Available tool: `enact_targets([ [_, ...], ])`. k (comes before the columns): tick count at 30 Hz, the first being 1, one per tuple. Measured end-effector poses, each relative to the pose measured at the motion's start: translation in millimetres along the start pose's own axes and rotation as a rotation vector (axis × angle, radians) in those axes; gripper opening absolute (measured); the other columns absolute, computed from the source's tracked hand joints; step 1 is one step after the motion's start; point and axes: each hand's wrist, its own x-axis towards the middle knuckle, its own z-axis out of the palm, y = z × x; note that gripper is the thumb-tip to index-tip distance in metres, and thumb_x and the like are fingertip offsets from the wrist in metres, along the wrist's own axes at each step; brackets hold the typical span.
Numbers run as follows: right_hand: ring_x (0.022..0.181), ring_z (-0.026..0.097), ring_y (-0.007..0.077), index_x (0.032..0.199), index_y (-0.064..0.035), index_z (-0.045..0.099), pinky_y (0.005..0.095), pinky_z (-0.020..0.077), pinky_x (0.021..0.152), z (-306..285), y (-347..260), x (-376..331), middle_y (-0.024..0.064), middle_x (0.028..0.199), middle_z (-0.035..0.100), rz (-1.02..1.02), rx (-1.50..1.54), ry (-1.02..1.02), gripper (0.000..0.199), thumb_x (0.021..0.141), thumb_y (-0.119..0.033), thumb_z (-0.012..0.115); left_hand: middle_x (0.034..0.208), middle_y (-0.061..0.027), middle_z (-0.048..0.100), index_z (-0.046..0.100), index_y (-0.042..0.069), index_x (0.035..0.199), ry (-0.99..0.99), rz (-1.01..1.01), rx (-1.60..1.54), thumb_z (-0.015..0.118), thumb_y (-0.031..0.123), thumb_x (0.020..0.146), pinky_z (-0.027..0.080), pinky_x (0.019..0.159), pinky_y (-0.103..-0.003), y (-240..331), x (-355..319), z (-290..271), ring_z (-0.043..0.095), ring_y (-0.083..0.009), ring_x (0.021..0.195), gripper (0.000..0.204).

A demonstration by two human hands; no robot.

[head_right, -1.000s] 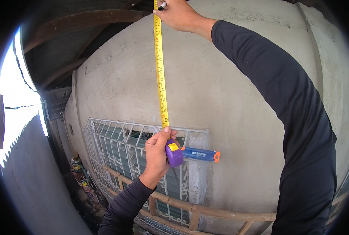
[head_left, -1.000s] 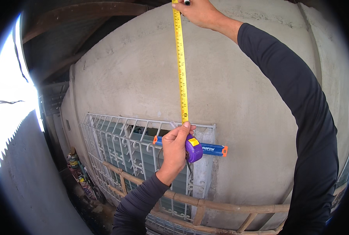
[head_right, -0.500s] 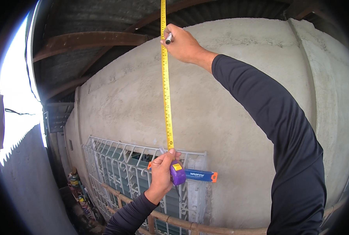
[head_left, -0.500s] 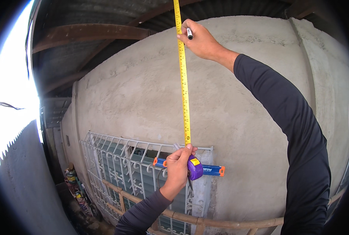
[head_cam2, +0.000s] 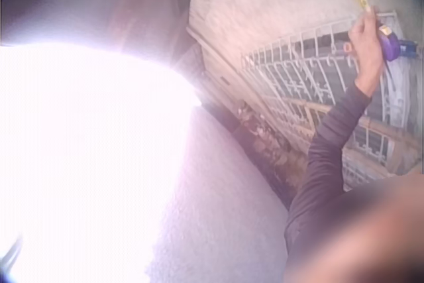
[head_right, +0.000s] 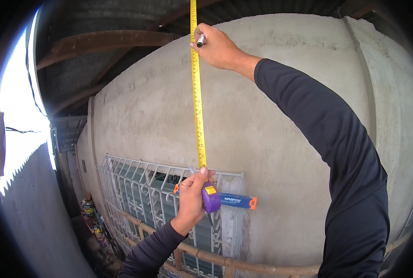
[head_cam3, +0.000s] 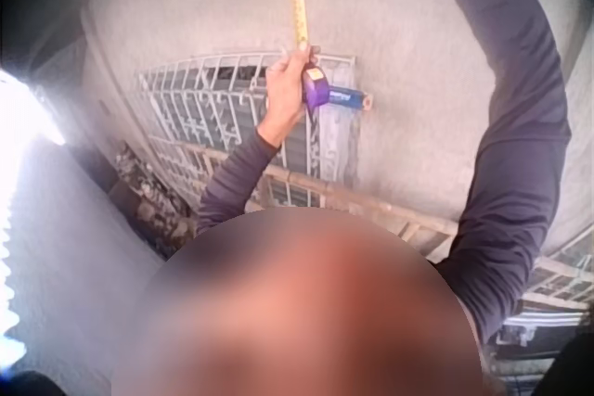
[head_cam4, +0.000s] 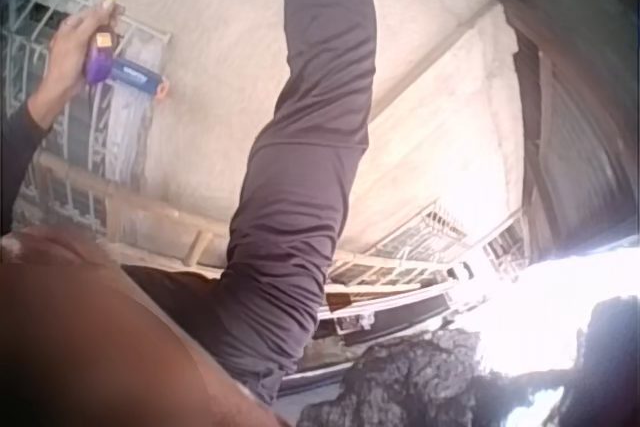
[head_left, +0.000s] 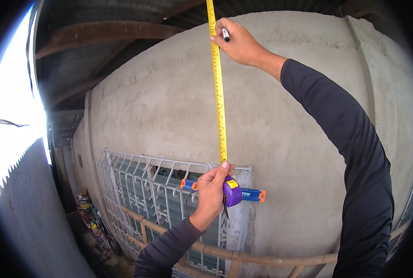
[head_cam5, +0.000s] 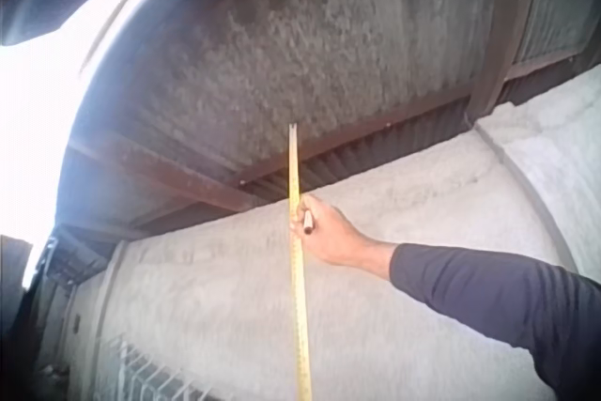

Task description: The person carries a ladder and a tape measure through a cluttered outdoor area, positions the ladder against a wall, and uses the tape measure to mark horizontal and vertical measurements on the wall with a marker.

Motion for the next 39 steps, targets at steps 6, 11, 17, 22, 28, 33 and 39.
enact_targets([
  [6, 0.078, 0.061, 0.0200, 0.109, -0.0043, 0.052, 0.0382, 0.0509, 0.070, 6, 8, -43, 0.0123, 0.090, 0.062, -0.032, -0.013, -0.029, 0.021, 0.103, -0.019, 0.065, 0.085, -0.0002, 0.064, 0.076, -0.003, 0.113, 0.007, 0.007, 0.092, 0.069, 0.030, 0.103, 0.046, 0.064, -0.021, -2, 3, 2, 0.055, -0.0043, 0.074, 0.035],
  [11, 0.081, 0.064, 0.0200, 0.108, -0.0057, 0.050, 0.0382, 0.0513, 0.069, -15, 33, -83, 0.0120, 0.091, 0.063, 0.150, -0.086, -0.065, 0.025, 0.100, -0.020, 0.069, 0.085, 0.0012, 0.063, 0.075, -0.002, 0.117, -0.037, 0.026, 0.259, 0.068, 0.028, 0.104, 0.048, 0.063, -0.022, -15, 12, -1, 0.058, -0.0058, 0.070, 0.033],
  [17, 0.096, 0.065, 0.0234, 0.110, -0.0090, 0.054, 0.0397, 0.0509, 0.080, -72, 68, -151, 0.0101, 0.106, 0.066, 0.119, -0.555, -0.041, 0.022, 0.099, -0.019, 0.070, 0.084, 0.0014, 0.065, 0.078, -0.001, 0.110, -0.241, -0.143, 0.513, 0.068, 0.024, 0.103, 0.048, 0.067, -0.021, -20, 29, -31, 0.058, -0.0038, 0.076, 0.028],
  [22, 0.120, 0.057, 0.0244, 0.113, -0.0116, 0.059, 0.0444, 0.0422, 0.105, -133, 95, -231, 0.0054, 0.118, 0.064, -0.171, -0.786, -0.250, 0.019, 0.100, -0.023, 0.068, 0.082, 0.0005, 0.068, 0.078, -0.002, 0.109, -0.446, -0.250, 0.659, 0.068, 0.024, 0.103, 0.048, 0.071, -0.022, -3, 48, -52, 0.056, -0.0050, 0.076, 0.029],
  [28, 0.113, 0.059, 0.0238, 0.110, -0.0120, 0.062, 0.0444, 0.0420, 0.106, -195, 107, -312, 0.0051, 0.108, 0.064, -0.144, -0.896, -0.354, 0.020, 0.098, -0.027, 0.070, 0.080, -0.0014, 0.069, 0.079, -0.001, 0.101, -0.650, -0.255, 0.916, 0.066, 0.025, 0.104, 0.050, 0.067, -0.025, 12, 86, -52, 0.059, -0.0065, 0.072, 0.029],
  [33, 0.100, 0.061, 0.0226, 0.109, -0.0116, 0.063, 0.0408, 0.0448, 0.098, -224, 101, -356, 0.0055, 0.096, 0.064, 0.089, -0.825, -0.480, 0.017, 0.100, -0.025, 0.067, 0.079, -0.0015, 0.068, 0.079, -0.001, 0.099, -0.693, -0.150, 1.165, 0.067, 0.023, 0.103, 0.051, 0.069, -0.026, 12, 132, -53, 0.059, -0.0072, 0.074, 0.027],
  [39, 0.091, 0.060, 0.0213, 0.108, -0.0113, 0.065, 0.0378, 0.0457, 0.092, -251, 109, -406, 0.0049, 0.088, 0.065, 0.296, -0.715, -0.440, 0.017, 0.104, -0.027, 0.062, 0.081, -0.0055, 0.065, 0.078, -0.002, 0.098, -0.658, 0.068, 1.286, 0.069, 0.023, 0.101, 0.049, 0.069, -0.029, -10, 180, -42, 0.059, -0.0112, 0.076, 0.027],
])
